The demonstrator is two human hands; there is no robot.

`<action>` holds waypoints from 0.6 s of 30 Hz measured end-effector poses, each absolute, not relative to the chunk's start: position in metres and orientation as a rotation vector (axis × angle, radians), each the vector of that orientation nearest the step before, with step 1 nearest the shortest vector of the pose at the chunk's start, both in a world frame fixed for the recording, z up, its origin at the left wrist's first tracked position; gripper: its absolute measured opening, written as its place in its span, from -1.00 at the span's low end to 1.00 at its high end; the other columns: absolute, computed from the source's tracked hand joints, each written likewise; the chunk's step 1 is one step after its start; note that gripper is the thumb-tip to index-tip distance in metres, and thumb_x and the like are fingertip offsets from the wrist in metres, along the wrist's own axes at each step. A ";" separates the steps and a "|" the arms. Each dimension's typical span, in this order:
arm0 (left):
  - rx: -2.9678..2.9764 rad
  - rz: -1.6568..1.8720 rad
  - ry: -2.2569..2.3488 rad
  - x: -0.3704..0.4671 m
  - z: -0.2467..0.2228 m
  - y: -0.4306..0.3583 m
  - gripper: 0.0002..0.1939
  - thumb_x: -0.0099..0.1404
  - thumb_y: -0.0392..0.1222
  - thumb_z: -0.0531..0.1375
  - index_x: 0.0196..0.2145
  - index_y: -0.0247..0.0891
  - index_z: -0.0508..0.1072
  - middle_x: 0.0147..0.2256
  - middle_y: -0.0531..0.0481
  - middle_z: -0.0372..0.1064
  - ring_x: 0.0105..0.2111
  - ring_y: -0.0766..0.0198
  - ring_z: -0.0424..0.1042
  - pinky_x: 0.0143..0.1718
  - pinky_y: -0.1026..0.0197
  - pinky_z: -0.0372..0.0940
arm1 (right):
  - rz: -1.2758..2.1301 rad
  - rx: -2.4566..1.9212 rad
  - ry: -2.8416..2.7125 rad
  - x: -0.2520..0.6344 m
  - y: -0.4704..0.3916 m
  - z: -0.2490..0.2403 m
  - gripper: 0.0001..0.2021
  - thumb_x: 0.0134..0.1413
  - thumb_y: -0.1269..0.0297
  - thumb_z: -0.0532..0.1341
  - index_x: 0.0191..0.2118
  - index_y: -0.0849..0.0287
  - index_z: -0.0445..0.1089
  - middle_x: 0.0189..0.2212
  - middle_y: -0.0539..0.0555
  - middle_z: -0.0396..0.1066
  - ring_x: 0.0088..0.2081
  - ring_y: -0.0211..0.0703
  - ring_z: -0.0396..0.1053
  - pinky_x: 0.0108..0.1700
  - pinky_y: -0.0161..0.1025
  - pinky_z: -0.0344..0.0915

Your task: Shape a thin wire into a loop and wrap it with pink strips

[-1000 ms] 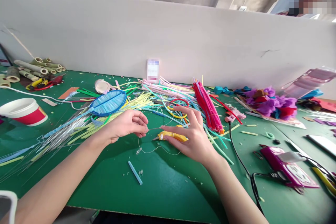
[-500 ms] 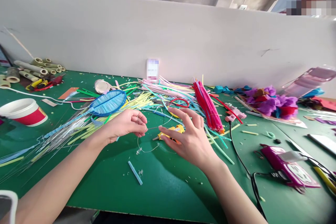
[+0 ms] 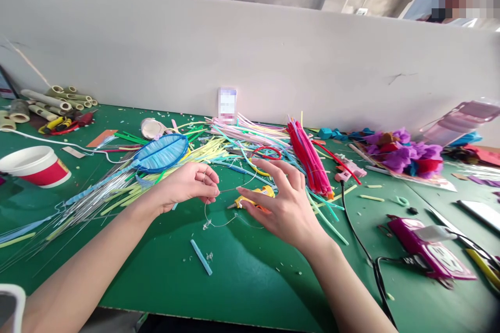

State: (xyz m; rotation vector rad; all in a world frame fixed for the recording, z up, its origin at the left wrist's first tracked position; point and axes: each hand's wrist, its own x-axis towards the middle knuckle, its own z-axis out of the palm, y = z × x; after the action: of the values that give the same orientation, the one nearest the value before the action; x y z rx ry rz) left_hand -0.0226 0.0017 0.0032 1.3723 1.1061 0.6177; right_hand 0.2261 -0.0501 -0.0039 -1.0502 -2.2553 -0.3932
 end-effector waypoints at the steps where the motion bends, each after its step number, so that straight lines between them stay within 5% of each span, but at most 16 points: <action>1: 1.374 0.616 1.106 -0.022 0.003 0.002 -0.75 0.07 -0.27 0.38 -0.30 -0.31 0.42 -0.47 -0.01 0.51 -0.45 0.22 0.52 -0.40 0.20 0.43 | -0.392 -1.051 -2.236 0.227 -0.050 -0.003 -0.83 0.21 0.18 0.26 -0.12 -0.16 0.58 0.24 0.09 0.18 0.21 0.20 0.12 0.12 0.18 0.17; 18: 1.422 0.542 1.065 -0.017 0.003 -0.002 -0.78 0.07 -0.33 0.34 -0.31 -0.29 0.41 -0.49 0.02 0.52 -0.49 0.27 0.49 -0.43 0.24 0.41 | 0.042 -1.182 -2.174 0.223 -0.052 0.004 -0.72 0.30 0.25 0.11 -0.23 -0.05 0.60 0.18 0.08 0.16 0.21 0.16 0.07 0.21 0.20 0.04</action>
State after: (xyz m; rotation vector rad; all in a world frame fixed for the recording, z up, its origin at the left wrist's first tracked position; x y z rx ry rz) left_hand -0.0172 -0.0022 0.0029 1.4224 1.0649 0.5420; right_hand 0.2234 -0.0516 0.0044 -1.1824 -2.1739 0.0423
